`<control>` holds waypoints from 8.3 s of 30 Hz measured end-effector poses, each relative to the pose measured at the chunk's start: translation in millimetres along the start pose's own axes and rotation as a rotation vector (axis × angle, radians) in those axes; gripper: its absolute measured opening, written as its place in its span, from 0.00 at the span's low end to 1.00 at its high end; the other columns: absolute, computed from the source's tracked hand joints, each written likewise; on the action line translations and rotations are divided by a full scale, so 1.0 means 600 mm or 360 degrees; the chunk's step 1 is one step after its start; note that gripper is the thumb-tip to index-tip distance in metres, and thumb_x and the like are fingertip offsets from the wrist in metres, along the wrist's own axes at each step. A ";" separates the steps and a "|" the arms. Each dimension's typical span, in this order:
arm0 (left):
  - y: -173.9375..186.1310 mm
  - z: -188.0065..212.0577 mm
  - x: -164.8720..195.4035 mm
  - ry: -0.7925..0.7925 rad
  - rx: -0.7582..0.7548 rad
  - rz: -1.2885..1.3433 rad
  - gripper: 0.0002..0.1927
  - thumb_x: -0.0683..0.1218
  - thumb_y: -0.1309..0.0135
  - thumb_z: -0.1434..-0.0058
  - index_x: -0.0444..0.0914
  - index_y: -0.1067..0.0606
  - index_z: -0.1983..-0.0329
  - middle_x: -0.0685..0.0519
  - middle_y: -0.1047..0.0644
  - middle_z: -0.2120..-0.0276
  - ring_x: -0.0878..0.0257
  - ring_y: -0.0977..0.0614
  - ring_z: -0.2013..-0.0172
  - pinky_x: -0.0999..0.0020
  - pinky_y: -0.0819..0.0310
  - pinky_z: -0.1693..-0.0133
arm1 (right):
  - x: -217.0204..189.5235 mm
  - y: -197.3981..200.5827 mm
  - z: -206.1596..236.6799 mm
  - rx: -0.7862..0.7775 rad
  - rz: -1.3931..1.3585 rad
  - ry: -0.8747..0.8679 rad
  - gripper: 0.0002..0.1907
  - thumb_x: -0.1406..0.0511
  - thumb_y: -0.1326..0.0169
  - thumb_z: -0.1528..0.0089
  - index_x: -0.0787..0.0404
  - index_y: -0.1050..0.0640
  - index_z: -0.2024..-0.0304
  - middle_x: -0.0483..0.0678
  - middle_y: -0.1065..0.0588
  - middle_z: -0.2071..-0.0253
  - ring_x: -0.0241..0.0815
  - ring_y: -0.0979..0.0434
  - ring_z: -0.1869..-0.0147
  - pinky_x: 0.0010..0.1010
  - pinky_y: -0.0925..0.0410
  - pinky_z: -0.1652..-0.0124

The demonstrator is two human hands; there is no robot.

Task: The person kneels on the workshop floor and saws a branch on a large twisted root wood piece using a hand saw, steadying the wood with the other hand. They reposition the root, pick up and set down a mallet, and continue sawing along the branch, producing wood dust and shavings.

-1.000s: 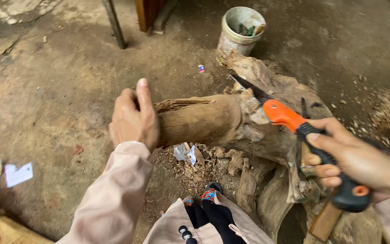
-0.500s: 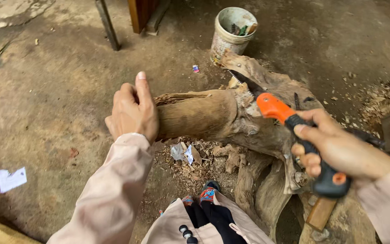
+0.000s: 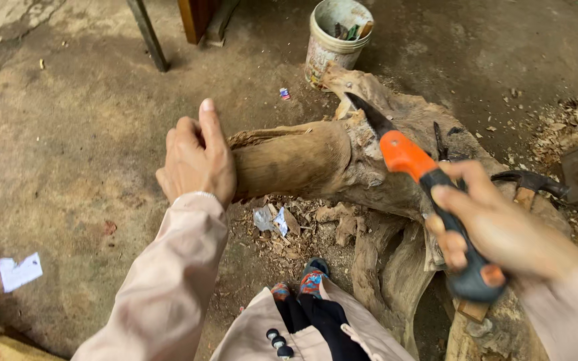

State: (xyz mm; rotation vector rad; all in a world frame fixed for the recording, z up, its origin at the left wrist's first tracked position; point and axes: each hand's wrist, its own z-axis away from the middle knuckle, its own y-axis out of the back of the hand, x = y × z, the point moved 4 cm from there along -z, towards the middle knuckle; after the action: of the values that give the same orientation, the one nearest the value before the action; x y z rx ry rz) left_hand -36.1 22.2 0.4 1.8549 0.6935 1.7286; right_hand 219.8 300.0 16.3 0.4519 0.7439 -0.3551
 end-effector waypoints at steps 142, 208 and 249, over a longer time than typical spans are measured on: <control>0.034 0.013 -0.073 -0.0269 -0.0504 -0.0202 0.35 0.73 0.67 0.34 0.43 0.27 0.47 0.47 0.23 0.48 0.51 0.25 0.43 0.45 0.50 0.37 | 0.156 -0.242 0.162 0.0320 -0.0043 0.0049 0.14 0.56 0.56 0.29 0.60 0.34 0.57 0.48 0.31 0.77 0.40 0.33 0.83 0.36 0.34 0.81; 0.036 0.006 -0.085 -0.0476 -0.0325 0.0166 0.27 0.68 0.58 0.33 0.41 0.28 0.61 0.45 0.23 0.57 0.47 0.22 0.54 0.49 0.35 0.49 | 0.088 -0.337 0.097 0.0467 -0.0265 0.0164 0.16 0.55 0.58 0.30 0.62 0.33 0.62 0.50 0.32 0.82 0.42 0.34 0.85 0.37 0.39 0.84; 0.039 0.005 -0.094 -0.0447 -0.0329 0.0151 0.28 0.69 0.60 0.33 0.41 0.29 0.61 0.47 0.23 0.57 0.50 0.21 0.55 0.52 0.35 0.48 | 0.076 -0.342 0.092 0.0446 -0.0407 0.0209 0.12 0.58 0.58 0.30 0.60 0.34 0.59 0.45 0.32 0.80 0.38 0.33 0.81 0.36 0.33 0.77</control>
State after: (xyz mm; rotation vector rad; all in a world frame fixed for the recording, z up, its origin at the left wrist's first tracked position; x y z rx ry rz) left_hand -35.7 -33.0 -25.8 1.9561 0.3096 1.4907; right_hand 187.6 91.4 -35.0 0.6505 0.8870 -0.6796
